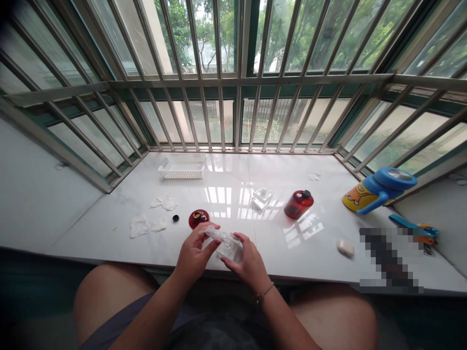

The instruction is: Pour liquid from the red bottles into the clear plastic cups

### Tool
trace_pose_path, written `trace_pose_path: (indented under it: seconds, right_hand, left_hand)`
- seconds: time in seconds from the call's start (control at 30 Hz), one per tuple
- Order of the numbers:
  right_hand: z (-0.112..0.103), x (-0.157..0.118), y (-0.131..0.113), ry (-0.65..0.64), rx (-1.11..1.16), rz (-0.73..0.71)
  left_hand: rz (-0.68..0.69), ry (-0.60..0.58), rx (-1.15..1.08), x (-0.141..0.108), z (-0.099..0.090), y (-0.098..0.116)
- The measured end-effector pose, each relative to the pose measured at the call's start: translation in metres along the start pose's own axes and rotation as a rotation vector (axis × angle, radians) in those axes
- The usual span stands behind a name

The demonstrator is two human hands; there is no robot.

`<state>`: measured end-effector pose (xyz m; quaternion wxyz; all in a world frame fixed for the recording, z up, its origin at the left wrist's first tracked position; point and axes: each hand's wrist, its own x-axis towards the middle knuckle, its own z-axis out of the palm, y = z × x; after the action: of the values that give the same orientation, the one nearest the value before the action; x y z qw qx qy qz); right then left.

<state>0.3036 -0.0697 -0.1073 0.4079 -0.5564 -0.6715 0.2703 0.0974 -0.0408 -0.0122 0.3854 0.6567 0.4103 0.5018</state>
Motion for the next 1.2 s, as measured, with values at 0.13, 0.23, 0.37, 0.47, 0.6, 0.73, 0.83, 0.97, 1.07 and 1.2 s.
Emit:
trace_pose_path:
  seconds: [0.13, 0.23, 0.37, 0.47, 0.6, 0.73, 0.83, 0.97, 1.07, 1.2]
  right_hand:
    - [0.0, 0.0, -0.001, -0.007, 0.005, 0.005]
    - [-0.001, 0.0, -0.001, -0.015, 0.008, 0.005]
    - [-0.001, 0.0, 0.0, -0.013, -0.004, -0.008]
    - [-0.001, 0.0, 0.0, 0.002, -0.013, -0.022]
    - [-0.001, 0.0, -0.001, 0.014, -0.025, -0.031]
    - [-0.001, -0.001, -0.001, 0.012, -0.03, -0.013]
    - [-0.001, -0.001, -0.001, 0.014, -0.031, -0.007]
    - [-0.001, -0.001, -0.002, 0.004, -0.024, -0.015]
    - [-0.001, -0.001, -0.003, 0.007, -0.028, -0.017]
    - [-0.001, -0.001, -0.003, 0.013, -0.041, -0.018]
  left_hand:
    - [0.009, 0.005, -0.006, -0.002, 0.0, 0.0]
    - [0.022, -0.007, 0.002, -0.002, 0.002, 0.003]
    - [0.083, -0.016, 0.093, -0.002, -0.005, 0.014]
    - [0.199, 0.006, 0.259, 0.0, -0.024, 0.025]
    - [0.422, 0.067, 0.618, 0.006, -0.073, 0.028]
    - [0.387, 0.159, 1.032, 0.011, -0.134, -0.002]
    - [0.203, 0.169, 1.269, 0.009, -0.175, -0.04]
    - [-0.014, 0.103, 1.334, 0.004, -0.21, -0.086]
    - [-0.077, 0.048, 1.324, 0.004, -0.218, -0.104]
    - [-0.077, 0.032, 1.268, 0.007, -0.22, -0.11]
